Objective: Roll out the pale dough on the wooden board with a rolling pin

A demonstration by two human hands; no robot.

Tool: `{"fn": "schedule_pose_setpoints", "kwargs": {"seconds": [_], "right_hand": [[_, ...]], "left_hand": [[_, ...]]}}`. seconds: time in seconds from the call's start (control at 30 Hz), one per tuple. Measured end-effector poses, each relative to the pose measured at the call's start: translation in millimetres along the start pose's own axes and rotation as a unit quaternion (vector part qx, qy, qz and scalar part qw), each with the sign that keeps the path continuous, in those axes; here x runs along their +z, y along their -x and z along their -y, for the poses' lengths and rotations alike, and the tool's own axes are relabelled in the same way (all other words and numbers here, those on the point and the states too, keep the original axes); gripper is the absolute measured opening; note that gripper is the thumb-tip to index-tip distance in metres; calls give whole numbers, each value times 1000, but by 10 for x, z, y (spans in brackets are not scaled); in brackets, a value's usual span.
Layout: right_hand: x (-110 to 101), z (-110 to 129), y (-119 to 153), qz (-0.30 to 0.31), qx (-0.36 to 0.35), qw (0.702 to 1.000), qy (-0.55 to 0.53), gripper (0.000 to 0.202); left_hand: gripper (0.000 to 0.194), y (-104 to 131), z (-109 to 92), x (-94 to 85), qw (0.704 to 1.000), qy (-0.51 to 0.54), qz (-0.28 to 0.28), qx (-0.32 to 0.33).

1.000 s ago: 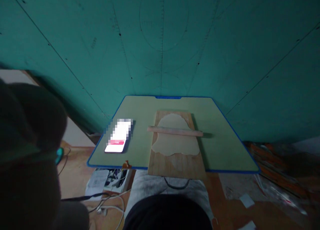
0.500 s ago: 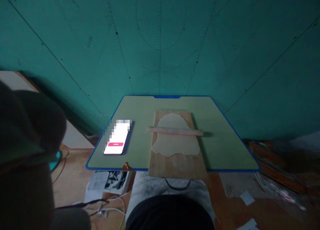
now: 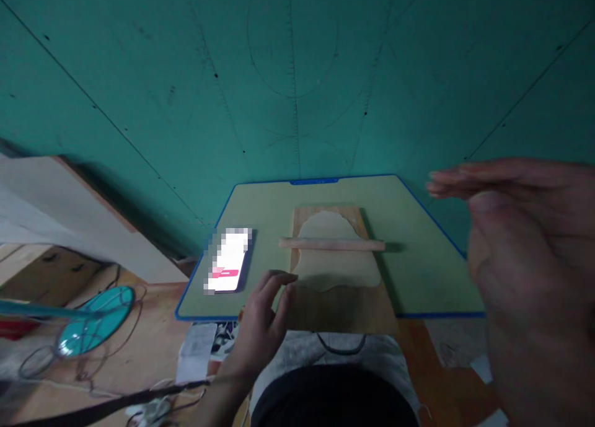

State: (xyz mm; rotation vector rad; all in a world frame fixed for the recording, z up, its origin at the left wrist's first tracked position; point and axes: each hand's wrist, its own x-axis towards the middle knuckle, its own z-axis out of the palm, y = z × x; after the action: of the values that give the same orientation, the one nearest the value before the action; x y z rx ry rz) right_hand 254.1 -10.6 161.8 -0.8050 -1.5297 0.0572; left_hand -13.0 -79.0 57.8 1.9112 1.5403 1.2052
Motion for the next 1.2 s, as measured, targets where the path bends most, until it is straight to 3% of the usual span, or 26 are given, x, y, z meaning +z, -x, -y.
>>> {"fn": "schedule_pose_setpoints", "kwargs": {"seconds": [0.1, 0.23, 0.37, 0.5, 0.63, 0.8, 0.9, 1.03, 1.2], "right_hand": [[166, -88, 42, 49, -19, 998, 34, 19], [558, -391, 340, 238, -23, 970, 46, 22], [878, -643, 719, 383, 35, 914, 127, 34], [1036, -738, 890, 471, 4, 855, 218, 50], [1209, -923, 773, 488, -15, 832, 263, 57], [1508, -1309, 391, 519, 24, 801, 296, 60], [1609, -1411, 254, 524, 39, 793, 308, 59], [1496, -1245, 435, 512, 12, 806, 296, 59], [1072, -755, 940, 484, -71, 837, 246, 63]], "left_hand": [[26, -42, 297, 156, 998, -51, 28, -30], [28, -95, 563, 273, 995, -96, 1, -41], [30, -115, 646, 340, 992, -121, 6, -19], [30, -84, 663, 382, 988, -155, -2, 13], [31, -61, 667, 403, 983, -180, -2, 32], [31, -63, 659, 401, 981, -190, -2, 34], [31, -64, 658, 402, 981, -190, 1, 31], [32, -58, 652, 403, 982, -186, 2, 28], [30, -58, 616, 381, 982, -182, -6, 43]]}}
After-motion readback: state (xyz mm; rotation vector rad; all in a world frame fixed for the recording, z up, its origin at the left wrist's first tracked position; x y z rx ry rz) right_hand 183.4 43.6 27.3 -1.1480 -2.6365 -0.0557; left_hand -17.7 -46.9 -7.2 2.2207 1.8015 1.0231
